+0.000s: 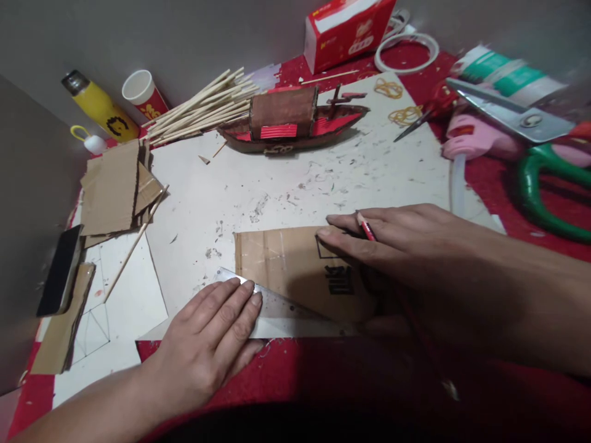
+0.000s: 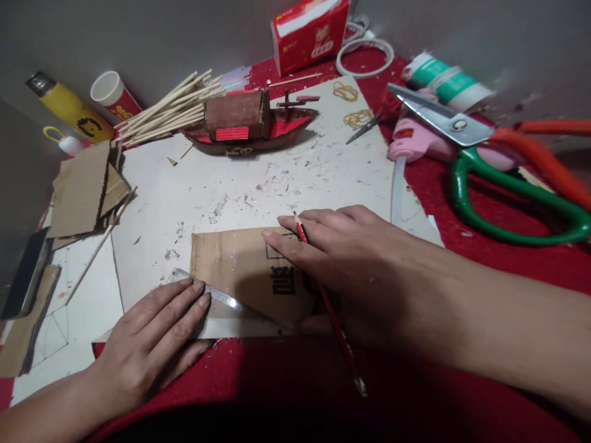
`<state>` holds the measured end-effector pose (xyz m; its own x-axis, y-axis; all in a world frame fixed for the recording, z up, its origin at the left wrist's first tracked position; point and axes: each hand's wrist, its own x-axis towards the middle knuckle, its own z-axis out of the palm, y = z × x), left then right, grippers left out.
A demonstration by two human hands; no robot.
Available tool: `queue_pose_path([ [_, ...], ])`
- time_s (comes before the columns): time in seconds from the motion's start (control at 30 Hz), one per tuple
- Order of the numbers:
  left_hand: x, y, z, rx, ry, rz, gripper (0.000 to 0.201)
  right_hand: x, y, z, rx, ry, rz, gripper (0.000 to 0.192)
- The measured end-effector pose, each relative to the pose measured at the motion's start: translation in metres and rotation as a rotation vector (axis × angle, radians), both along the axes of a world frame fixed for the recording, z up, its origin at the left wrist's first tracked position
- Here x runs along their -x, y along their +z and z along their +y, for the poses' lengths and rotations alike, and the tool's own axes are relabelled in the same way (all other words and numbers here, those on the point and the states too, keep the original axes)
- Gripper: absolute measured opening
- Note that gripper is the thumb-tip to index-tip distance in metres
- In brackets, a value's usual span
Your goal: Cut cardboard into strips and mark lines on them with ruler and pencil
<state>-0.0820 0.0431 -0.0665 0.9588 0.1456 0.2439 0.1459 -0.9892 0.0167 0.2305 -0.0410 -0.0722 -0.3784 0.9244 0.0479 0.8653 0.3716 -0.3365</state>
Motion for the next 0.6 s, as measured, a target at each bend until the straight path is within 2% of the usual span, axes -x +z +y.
queue_pose_path([
  [0.07,0.000,0.001,0.000,-0.004,0.016,0.017,0.044,0.001,0.001,0.001,-0.006,0.006,-0.039,0.072],
  [0.27,-0.002,0.004,0.001,0.004,0.027,0.026,0.045,0.000,-0.002,0.000,-0.153,-0.027,-0.053,0.081],
  [0.6,-0.003,0.006,0.004,-0.013,0.033,0.052,0.048,-0.010,0.003,-0.002,-0.084,-0.004,0.014,0.081],
])
